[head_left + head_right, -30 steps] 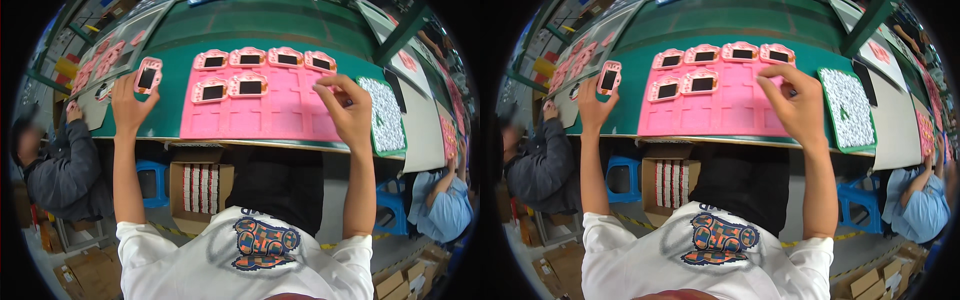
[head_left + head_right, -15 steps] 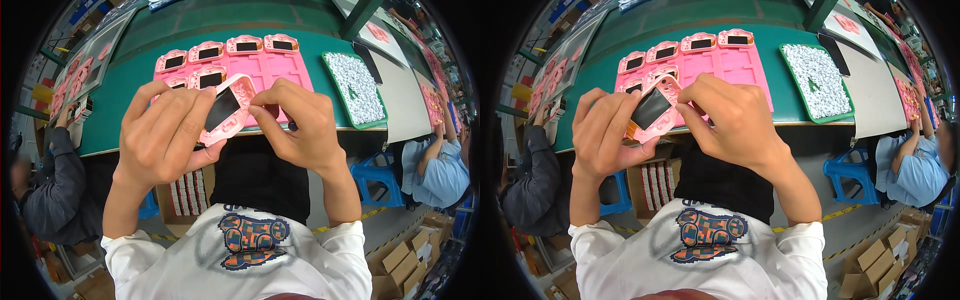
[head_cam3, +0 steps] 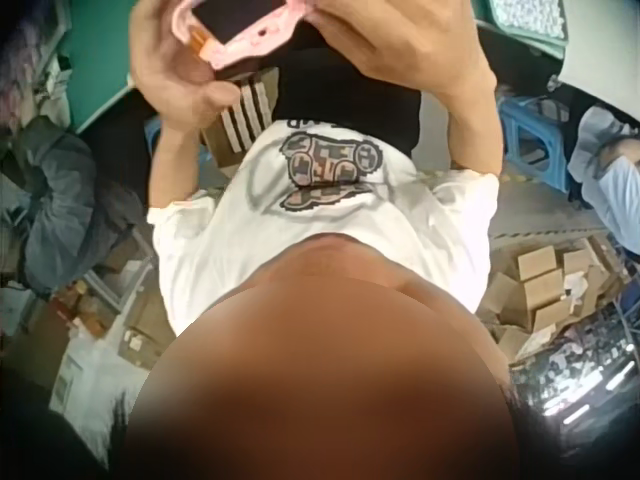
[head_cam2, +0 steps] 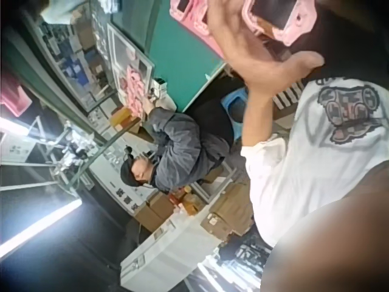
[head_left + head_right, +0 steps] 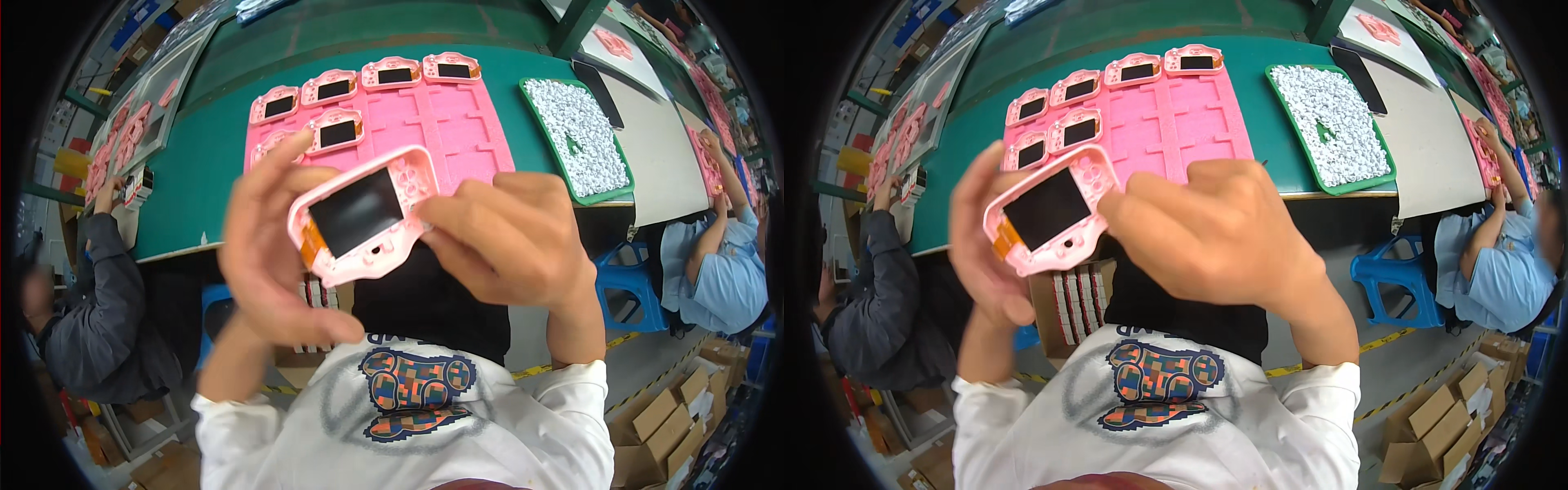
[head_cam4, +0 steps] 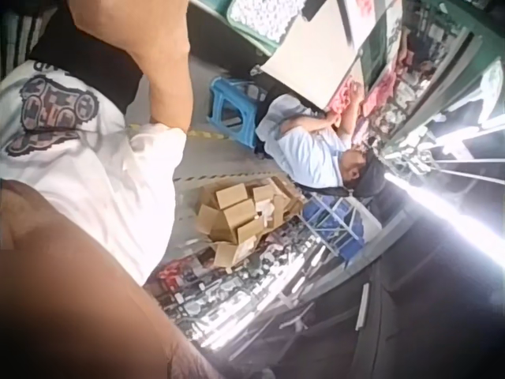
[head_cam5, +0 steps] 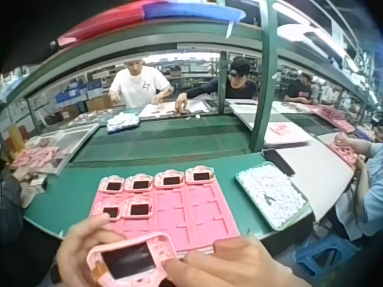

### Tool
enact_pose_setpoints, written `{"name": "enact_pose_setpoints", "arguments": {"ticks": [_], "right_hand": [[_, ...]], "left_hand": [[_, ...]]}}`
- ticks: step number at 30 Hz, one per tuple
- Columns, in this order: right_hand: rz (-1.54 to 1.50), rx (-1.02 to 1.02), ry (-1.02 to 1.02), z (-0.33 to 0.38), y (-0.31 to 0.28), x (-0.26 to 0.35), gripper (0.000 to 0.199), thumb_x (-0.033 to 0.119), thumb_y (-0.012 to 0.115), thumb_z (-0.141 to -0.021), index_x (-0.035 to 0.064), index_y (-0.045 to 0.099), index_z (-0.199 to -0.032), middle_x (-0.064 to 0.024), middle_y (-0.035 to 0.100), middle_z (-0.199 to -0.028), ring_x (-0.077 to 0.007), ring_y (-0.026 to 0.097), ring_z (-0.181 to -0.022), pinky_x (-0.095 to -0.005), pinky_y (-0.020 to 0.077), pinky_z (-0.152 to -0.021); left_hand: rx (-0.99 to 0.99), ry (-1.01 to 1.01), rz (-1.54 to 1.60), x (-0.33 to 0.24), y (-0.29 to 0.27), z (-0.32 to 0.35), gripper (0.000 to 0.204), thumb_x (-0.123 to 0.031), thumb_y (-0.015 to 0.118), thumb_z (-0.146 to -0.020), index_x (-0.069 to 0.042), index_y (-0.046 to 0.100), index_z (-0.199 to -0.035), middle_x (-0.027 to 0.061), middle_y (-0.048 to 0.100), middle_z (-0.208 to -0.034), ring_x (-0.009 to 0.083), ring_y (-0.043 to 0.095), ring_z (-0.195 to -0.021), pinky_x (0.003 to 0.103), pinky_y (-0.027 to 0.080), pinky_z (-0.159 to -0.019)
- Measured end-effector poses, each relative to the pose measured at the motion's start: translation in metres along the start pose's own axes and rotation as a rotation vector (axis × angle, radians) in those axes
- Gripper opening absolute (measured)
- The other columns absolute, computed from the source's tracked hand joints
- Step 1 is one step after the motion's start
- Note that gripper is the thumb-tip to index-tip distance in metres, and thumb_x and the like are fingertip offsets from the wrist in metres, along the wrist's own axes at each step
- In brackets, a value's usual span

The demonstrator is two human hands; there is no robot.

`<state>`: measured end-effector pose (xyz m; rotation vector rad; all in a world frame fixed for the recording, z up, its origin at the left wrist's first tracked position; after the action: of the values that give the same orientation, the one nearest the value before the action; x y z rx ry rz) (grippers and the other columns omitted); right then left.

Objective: Assembling and inspecting small pink electronic handheld devices on a production line using a precision screwdriver.

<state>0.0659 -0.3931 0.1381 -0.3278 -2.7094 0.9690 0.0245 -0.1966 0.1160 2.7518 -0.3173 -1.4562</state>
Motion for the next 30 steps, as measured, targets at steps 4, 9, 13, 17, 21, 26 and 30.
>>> {"name": "enact_pose_setpoints", "arguments": {"ticks": [4, 9, 13, 17, 21, 26, 30], "right_hand": [[0.046, -0.091, -0.021, 0.007, -0.005, 0.013, 0.015, 0.0, 0.074, -0.073, 0.0067, 0.074, -0.087, 0.0021, 0.05, -0.062, -0.0134, 0.032, -0.048, -0.0267, 0.0306, -0.047], [-0.139, -0.037, 0.011, 0.01, -0.02, 0.021, 0.005, 0.003, 0.071, -0.078, 0.007, 0.073, -0.077, 0.0048, 0.044, -0.056, -0.0103, 0.023, -0.047, -0.0259, 0.0231, -0.047], [-1.091, -0.447, -0.063, 0.01, -0.05, 0.021, 0.03, 0.008, 0.062, -0.088, 0.0144, 0.051, -0.06, 0.0034, 0.044, -0.052, -0.0098, 0.023, -0.043, -0.0265, 0.0222, -0.043], [-1.731, -0.459, -0.127, 0.008, -0.062, 0.024, 0.045, 0.015, 0.056, -0.094, 0.0206, 0.035, -0.055, 0.0029, 0.047, -0.051, -0.0114, 0.028, -0.04, -0.0281, 0.0211, -0.038], [-1.718, -0.323, -0.01, 0.008, -0.055, 0.025, 0.045, 0.014, 0.053, -0.096, 0.0196, 0.034, -0.056, -0.0007, 0.048, -0.052, -0.0142, 0.029, -0.039, -0.0295, 0.023, -0.038], [-1.697, -0.223, 0.083, 0.01, -0.054, 0.032, 0.046, 0.014, 0.05, -0.099, 0.0189, 0.032, -0.056, -0.0035, 0.048, -0.052, -0.0162, 0.028, -0.039, -0.0305, 0.024, -0.038], [-1.698, -0.282, 0.114, 0.013, -0.057, 0.033, 0.049, 0.017, 0.049, -0.102, 0.0191, 0.031, -0.057, -0.0036, 0.046, -0.052, -0.0161, 0.025, -0.038, -0.0306, 0.022, -0.038]], "left_hand": [[-0.313, -0.145, -0.018, 0.02, 0.052, 0.035, 0.073, -0.004, 0.083, -0.081, 0.002, 0.048, -0.145, 0.0167, 0.066, -0.129, 0.0256, 0.069, -0.104, 0.034, 0.056, -0.093], [-0.013, -0.181, -0.178, 0.018, 0.05, 0.028, 0.041, 0.005, 0.063, -0.093, 0.004, 0.058, -0.134, 0.019, 0.07, -0.116, 0.026, 0.069, -0.1, 0.034, 0.057, -0.087], [-0.049, -0.423, 0.521, 0.027, 0.065, 0.033, 0.034, 0.007, 0.056, -0.096, 0.006, 0.061, -0.129, 0.0214, 0.071, -0.109, 0.0263, 0.07, -0.095, 0.034, 0.058, -0.083], [-0.045, -0.414, 0.329, 0.013, 0.074, 0.034, 0.033, 0.003, 0.056, -0.097, 0.007, 0.06, -0.13, 0.0208, 0.071, -0.1, 0.0273, 0.071, -0.088, 0.034, 0.059, -0.077], [-0.046, -0.473, 0.334, 0.01, 0.076, 0.035, 0.035, 0.004, 0.056, -0.096, 0.007, 0.06, -0.131, 0.0207, 0.071, -0.1, 0.0271, 0.071, -0.088, 0.034, 0.059, -0.077], [-0.054, -0.54, 0.351, 0.007, 0.08, 0.035, 0.038, 0.007, 0.056, -0.094, 0.007, 0.06, -0.132, 0.0203, 0.071, -0.101, 0.0269, 0.071, -0.088, 0.034, 0.059, -0.077], [-0.058, -0.586, 0.361, 0.006, 0.083, 0.034, 0.04, 0.009, 0.056, -0.092, 0.008, 0.06, -0.132, 0.0201, 0.072, -0.101, 0.0267, 0.072, -0.088, 0.034, 0.06, -0.078]]}}
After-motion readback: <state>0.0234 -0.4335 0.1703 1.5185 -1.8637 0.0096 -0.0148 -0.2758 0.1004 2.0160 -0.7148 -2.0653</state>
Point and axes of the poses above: each hand's wrist, its own z-axis away from the middle knuckle, its own y-axis out of the palm, x = y × z, the point moved 5 cm from there along -z, towards the middle knuckle
